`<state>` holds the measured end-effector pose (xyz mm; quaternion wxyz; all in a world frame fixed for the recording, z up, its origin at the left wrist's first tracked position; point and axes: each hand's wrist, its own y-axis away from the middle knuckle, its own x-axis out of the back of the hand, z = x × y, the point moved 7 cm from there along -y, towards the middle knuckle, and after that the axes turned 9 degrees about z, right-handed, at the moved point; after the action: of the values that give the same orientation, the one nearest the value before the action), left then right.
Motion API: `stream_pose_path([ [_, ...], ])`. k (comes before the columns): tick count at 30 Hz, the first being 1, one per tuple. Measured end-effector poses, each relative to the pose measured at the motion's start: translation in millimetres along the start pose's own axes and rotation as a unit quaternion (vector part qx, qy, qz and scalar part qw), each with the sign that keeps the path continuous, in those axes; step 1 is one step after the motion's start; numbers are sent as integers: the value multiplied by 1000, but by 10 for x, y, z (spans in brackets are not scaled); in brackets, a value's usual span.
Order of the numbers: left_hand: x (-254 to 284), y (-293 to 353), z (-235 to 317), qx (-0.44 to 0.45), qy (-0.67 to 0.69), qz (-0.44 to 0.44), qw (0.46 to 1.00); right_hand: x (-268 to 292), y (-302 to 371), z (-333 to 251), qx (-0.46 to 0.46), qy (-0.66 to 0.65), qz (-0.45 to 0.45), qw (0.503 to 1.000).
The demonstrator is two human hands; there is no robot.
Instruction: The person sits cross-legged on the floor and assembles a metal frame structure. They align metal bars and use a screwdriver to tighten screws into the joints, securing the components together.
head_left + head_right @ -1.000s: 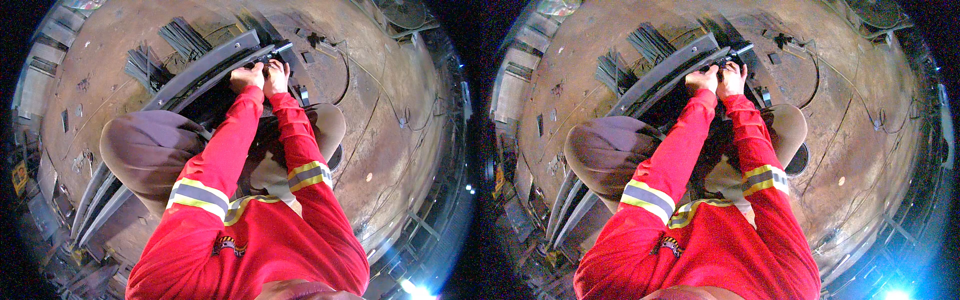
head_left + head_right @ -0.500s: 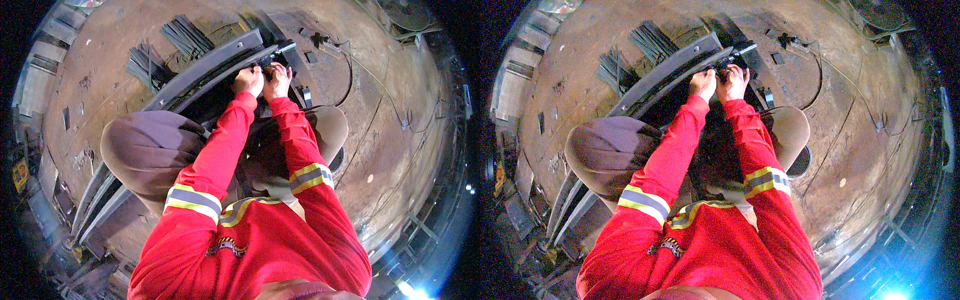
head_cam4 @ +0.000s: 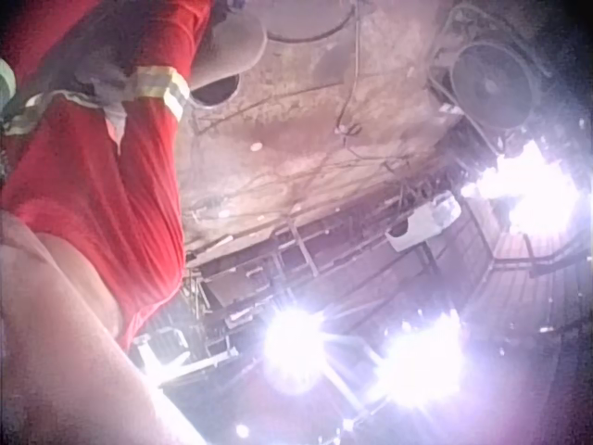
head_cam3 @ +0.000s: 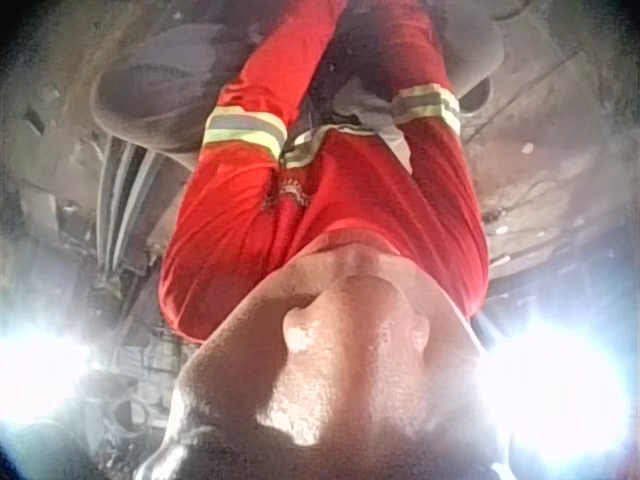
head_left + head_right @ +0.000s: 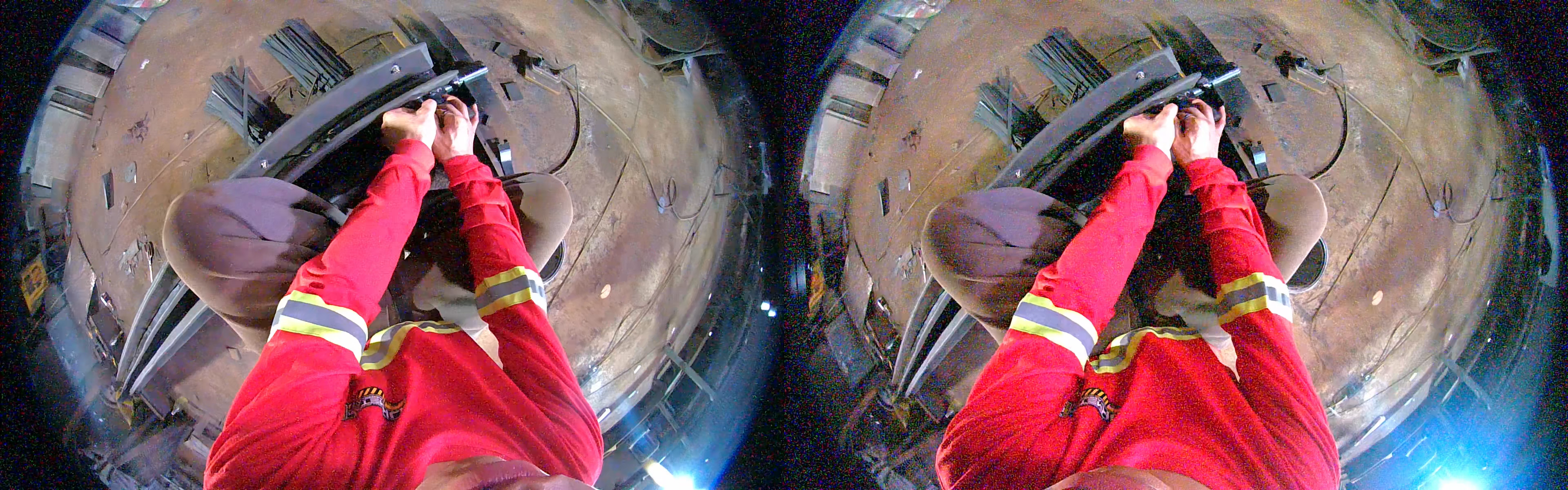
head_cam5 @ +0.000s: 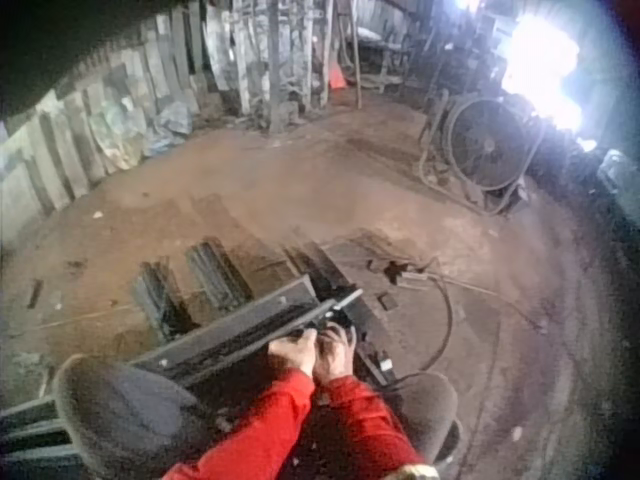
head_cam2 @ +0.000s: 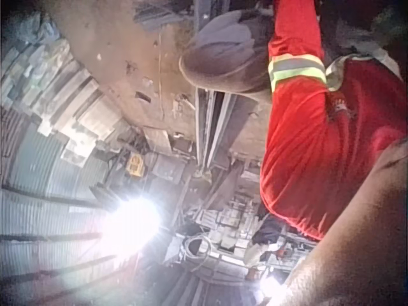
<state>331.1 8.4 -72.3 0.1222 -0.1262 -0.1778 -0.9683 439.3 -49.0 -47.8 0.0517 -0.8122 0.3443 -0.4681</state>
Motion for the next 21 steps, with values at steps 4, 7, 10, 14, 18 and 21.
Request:
stream_pose_path([
  [4,69,85,123,-16,-73,39,996,16,0,-45,24,23,-14,999],
  [7,76,110,225,-37,-104,51,993,16,16,-30,50,81,10,995],
  [10,51,-27,40,-51,-9,62,997,168,30,-116,-42,44,34,998],
  [14,32,71,68,-11,-81,45,996,178,0,-17,-13,47,42,998],
  [18,67,57,98,-32,-68,54,996,97,30,-3,-35,-9,13,999],
  [21,92,98,137,-27,-95,35,994,50,38,64,-21,-9,19,1000],
])
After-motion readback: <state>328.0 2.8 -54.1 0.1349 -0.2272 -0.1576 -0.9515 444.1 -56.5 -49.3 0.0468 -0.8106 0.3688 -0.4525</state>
